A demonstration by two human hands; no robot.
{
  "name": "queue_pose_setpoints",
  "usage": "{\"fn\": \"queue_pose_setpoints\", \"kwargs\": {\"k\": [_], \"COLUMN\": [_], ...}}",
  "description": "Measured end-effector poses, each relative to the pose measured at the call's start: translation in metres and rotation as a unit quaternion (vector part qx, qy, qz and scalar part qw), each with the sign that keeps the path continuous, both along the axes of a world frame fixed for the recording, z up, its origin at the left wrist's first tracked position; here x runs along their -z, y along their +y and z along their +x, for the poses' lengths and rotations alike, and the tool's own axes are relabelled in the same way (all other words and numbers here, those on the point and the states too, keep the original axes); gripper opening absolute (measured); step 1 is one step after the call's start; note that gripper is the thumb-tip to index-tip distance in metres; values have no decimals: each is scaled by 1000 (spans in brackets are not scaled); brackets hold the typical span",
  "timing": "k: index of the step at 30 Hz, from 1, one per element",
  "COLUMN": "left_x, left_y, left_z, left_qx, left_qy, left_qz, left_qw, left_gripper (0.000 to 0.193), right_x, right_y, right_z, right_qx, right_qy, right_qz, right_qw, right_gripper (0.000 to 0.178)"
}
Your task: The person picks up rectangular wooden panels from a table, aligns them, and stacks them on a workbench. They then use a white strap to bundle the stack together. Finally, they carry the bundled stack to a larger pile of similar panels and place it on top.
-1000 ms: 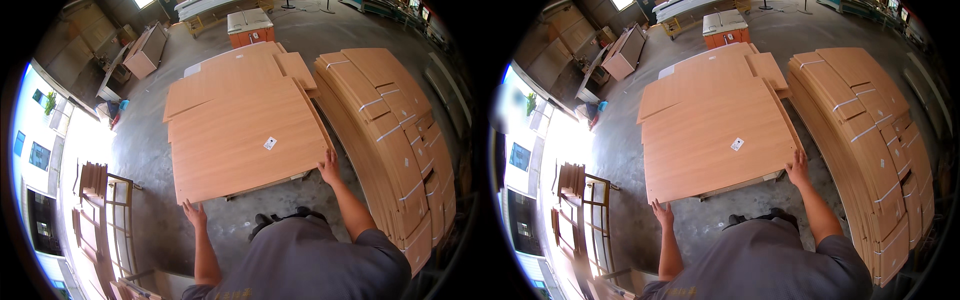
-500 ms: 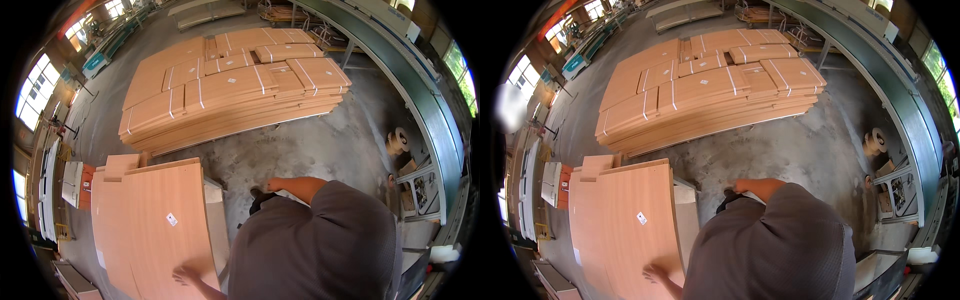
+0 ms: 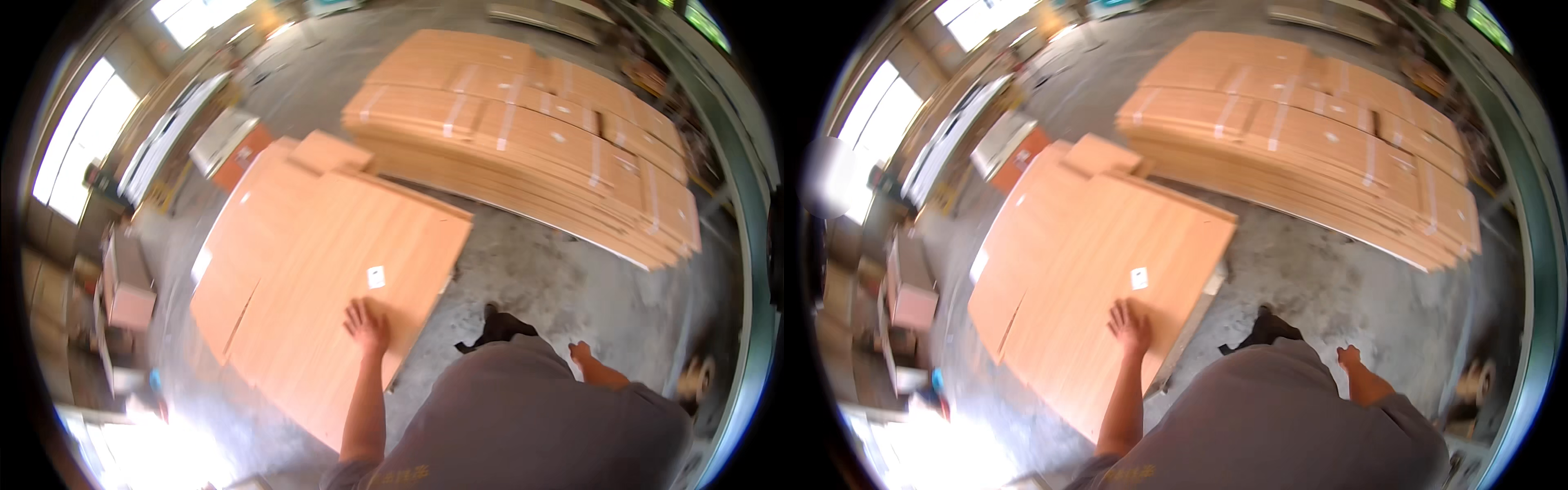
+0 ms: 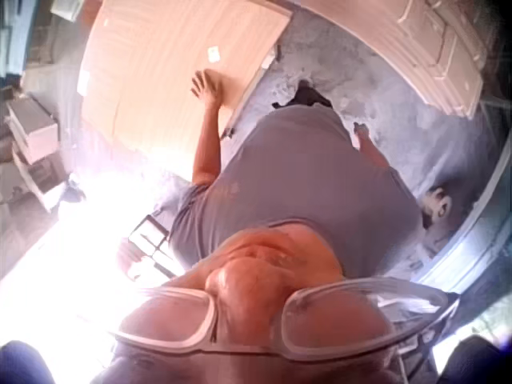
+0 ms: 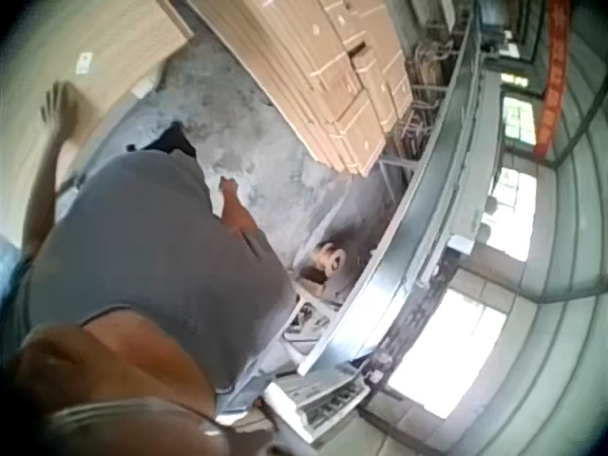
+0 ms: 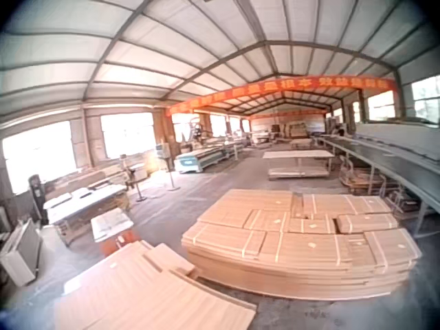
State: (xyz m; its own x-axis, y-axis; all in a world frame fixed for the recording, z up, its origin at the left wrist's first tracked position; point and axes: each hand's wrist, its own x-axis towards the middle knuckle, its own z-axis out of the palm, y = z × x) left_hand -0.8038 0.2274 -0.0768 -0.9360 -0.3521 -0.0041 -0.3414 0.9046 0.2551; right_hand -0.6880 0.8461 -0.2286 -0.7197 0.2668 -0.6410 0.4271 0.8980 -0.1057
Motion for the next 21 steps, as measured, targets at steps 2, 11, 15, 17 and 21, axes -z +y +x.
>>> {"fn": "queue_pose_setpoints", "kwargs": {"k": [2,11,15,17,21], "left_x": [-4,-4,-2,-8,-7], "left_y": [-9,-110,-141,-164,-249], "left_z": [0,43,55,46,55], "left_qx": [-2,-263,-390,-437,-528], "left_qy": [15,-2,-34,-38,-7], "left_qz": [65,18,23,19,38], "left_qw": [998,965,920,898,848], "left_gripper": [71,68,67,67,69], "right_x": [-29,-206,-191,-184,-200], "right_y": [-33,-358,-543,-623,-741], "right_z": [-73,-404,-512,-556,-583], "right_qx": [115,-300,-413,-423,-409], "right_qy": [188,457,435,388,215], "right_qz": [-51,-303,-226,-160,10], "right_qw": [974,780,767,803,887], "right_gripper": [52,44,52,58,74]}}
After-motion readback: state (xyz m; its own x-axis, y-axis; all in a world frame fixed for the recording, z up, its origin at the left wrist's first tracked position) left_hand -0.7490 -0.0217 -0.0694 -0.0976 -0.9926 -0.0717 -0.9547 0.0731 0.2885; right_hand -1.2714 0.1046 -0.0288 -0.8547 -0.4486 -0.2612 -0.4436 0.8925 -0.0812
